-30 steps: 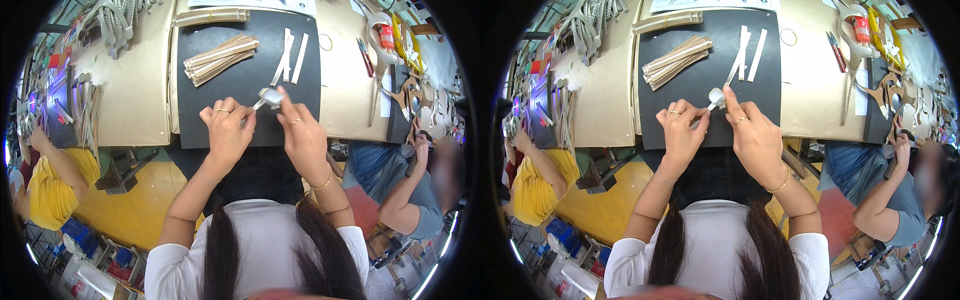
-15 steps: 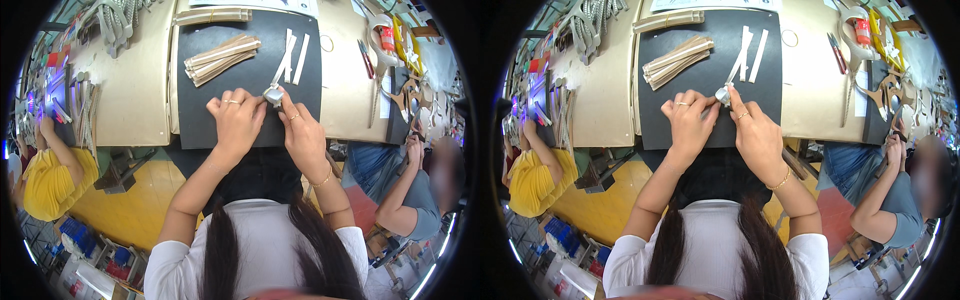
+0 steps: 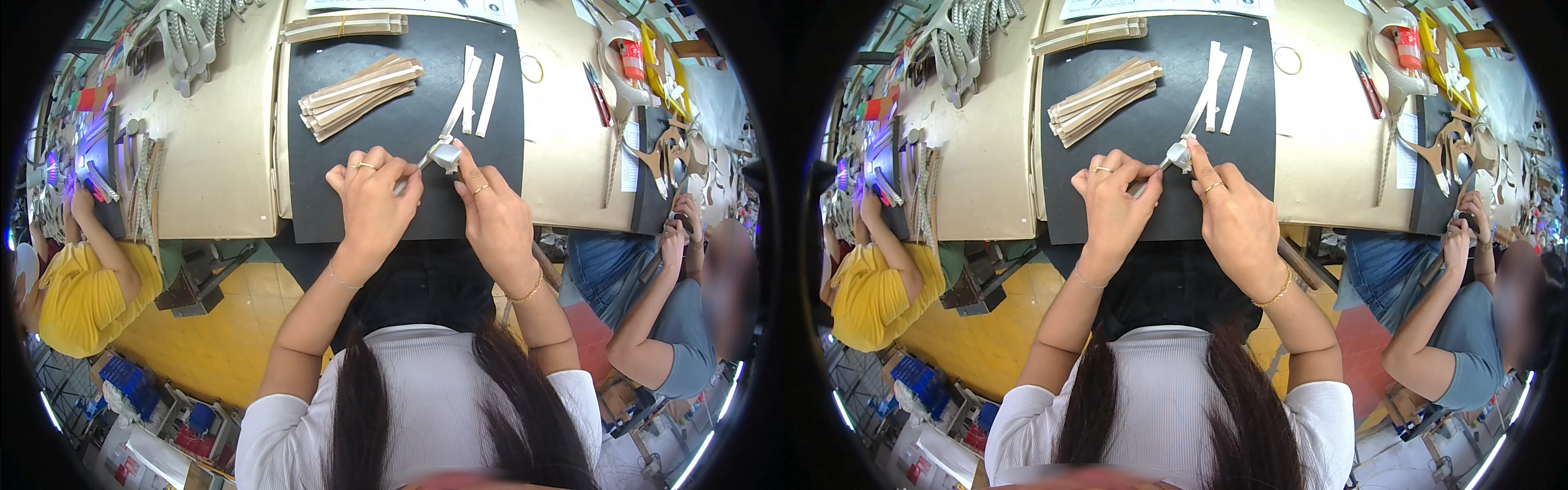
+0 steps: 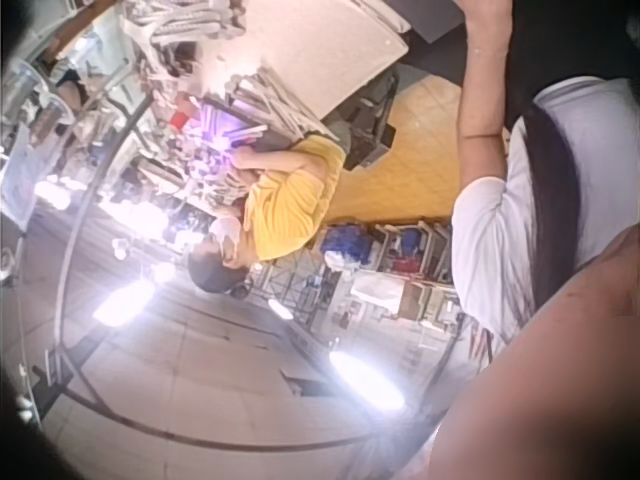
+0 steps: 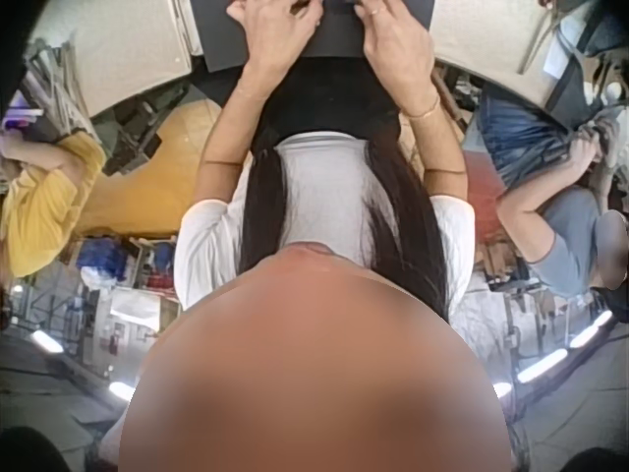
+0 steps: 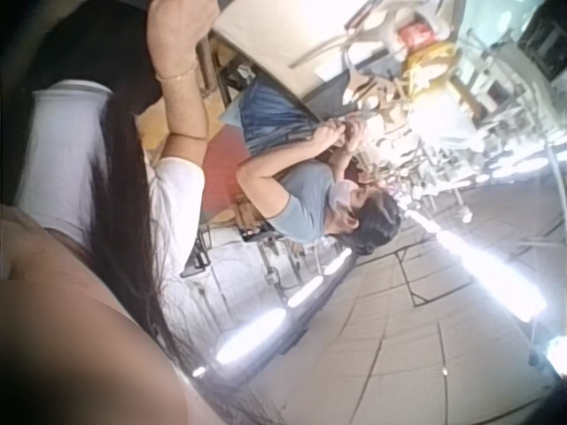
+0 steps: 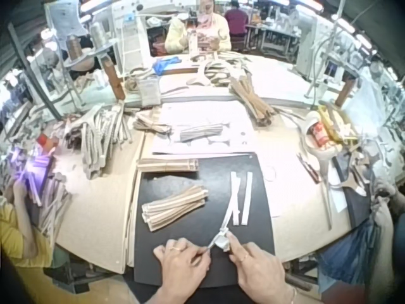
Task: The person repeatedly picks up thin strips of material and uses a small handheld tool to press or shape them. The person places the treated strips on the table and continues the process with additional strips from a nearby pile.
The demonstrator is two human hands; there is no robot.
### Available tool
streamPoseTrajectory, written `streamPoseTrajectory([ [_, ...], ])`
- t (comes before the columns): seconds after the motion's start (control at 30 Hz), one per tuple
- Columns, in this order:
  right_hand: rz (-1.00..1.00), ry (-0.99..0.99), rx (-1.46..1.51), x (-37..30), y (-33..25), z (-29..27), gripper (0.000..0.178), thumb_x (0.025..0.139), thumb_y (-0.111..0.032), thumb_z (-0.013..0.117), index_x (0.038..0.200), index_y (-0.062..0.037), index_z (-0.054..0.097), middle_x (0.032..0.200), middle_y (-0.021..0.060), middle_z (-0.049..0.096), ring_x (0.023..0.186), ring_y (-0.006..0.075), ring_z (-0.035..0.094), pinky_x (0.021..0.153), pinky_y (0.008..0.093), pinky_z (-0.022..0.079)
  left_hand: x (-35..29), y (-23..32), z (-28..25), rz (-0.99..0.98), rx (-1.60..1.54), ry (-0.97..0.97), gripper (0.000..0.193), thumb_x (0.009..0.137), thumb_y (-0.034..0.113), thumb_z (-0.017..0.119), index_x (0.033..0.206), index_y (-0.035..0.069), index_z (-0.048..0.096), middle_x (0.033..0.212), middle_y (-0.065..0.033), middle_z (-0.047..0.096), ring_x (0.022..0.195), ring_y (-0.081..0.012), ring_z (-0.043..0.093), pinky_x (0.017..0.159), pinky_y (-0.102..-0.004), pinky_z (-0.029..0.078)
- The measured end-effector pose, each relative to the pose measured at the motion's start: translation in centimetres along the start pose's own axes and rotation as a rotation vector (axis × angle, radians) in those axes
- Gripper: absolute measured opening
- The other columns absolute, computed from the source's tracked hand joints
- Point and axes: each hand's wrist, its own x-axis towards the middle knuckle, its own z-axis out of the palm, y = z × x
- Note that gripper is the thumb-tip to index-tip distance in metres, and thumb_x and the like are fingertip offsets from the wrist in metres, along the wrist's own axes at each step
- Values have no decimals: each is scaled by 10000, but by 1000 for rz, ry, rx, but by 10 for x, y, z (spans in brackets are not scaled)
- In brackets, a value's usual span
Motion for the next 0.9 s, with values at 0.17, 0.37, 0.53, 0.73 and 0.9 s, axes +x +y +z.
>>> streamPoseTrajectory([
  [0.17, -21, 87, 137, -4, -8, -2, 550, 936, -97, 696, 1472, -151, 583, 858, 74, 626, 673, 266, 656, 591, 384, 528, 1, 3, 1, -9, 46, -11, 61, 792, 163, 800, 802, 109, 773, 828, 4, 631, 865, -208, 559, 878, -398, 297],
  [0.37, -18, 24, -20, 6, -5, -3, 534, 925, -87, 702, 1447, -142, 603, 868, 80, 638, 700, 278, 670, 593, 382, 524, 4, 5, 2, 15, 59, 10, 68, 781, 154, 797, 766, 108, 748, 813, 0, 612, 846, -212, 554, 863, -401, 296],
  [0.53, -138, 227, 224, 2, -8, -3, 568, 929, -72, 702, 1480, -141, 578, 883, 97, 644, 696, 288, 665, 610, 411, 527, 1, 6, 2, -2, 53, 17, 73, 777, 145, 802, 763, 111, 740, 805, 3, 598, 840, -210, 554, 858, -403, 295],
  [0.73, -70, 96, 136, 0, -6, 0, 598, 923, -61, 702, 1498, -137, 558, 884, 91, 641, 696, 273, 664, 623, 396, 533, -1, 3, 3, 35, 72, 23, 93, 786, 156, 812, 760, 121, 729, 806, 14, 593, 847, -201, 555, 855, -402, 290],
  [0.9, -14, -88, 29, -4, -8, 4, 536, 959, -117, 671, 1485, -156, 572, 847, 72, 617, 684, 265, 656, 605, 392, 532, -4, 2, 0, 44, 100, 17, 91, 787, 173, 827, 812, 124, 754, 840, 25, 611, 880, -189, 562, 870, -402, 286],
])
